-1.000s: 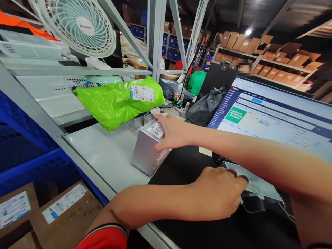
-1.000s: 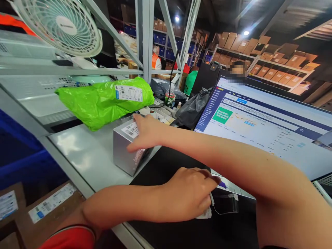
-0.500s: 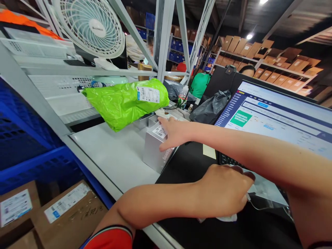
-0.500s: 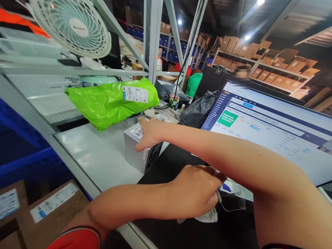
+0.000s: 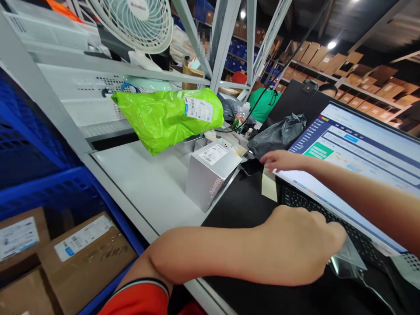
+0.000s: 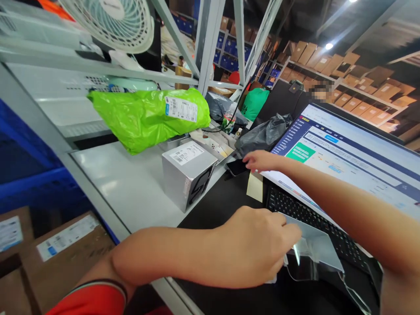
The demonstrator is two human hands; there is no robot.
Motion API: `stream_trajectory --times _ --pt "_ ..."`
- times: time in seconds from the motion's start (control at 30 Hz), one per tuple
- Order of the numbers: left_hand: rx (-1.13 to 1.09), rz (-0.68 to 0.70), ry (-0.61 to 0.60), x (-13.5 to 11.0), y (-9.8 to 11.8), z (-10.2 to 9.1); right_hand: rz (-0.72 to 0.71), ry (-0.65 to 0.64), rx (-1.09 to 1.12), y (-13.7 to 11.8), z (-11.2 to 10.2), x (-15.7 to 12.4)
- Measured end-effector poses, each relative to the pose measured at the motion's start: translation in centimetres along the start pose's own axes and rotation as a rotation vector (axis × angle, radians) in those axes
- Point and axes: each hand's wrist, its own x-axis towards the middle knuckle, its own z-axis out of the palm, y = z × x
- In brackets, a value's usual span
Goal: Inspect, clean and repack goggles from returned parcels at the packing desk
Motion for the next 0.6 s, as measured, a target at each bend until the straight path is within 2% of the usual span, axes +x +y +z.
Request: stream_trajectory --times 0.07,0.13,0.2,0.3,0.47,0.6 --pt "-0.004 0.002 0.010 -0.6 -0.2 -1.8 -0.009 0.035 -0.078 3.2 2.5 -0.9" --pt "-0.006 -0.036 0.012 -1.1 -0.6 -3.4 -0.019 0.078 -0.139 4.5 4.9 -1.5" --pt "0.012 -0.101 -0.009 -1.3 -1.2 -4.4 -0.041 0.108 -0.195 4.1 6.8 -1.3" --pt "0.044 -0.188 -0.019 -1.1 -1.9 -4.9 -0.068 0.141 -0.263 2.2 8.5 0.9" --pt "0.109 -0.297 0.015 -0.6 -2.7 -4.3 -0.034 0.218 -0.320 0.1 10.0 5.8" --pt "0.119 -0.319 0.004 -0.5 -3.0 -4.0 -0.028 0.305 -0.335 0.1 11.0 6.4"
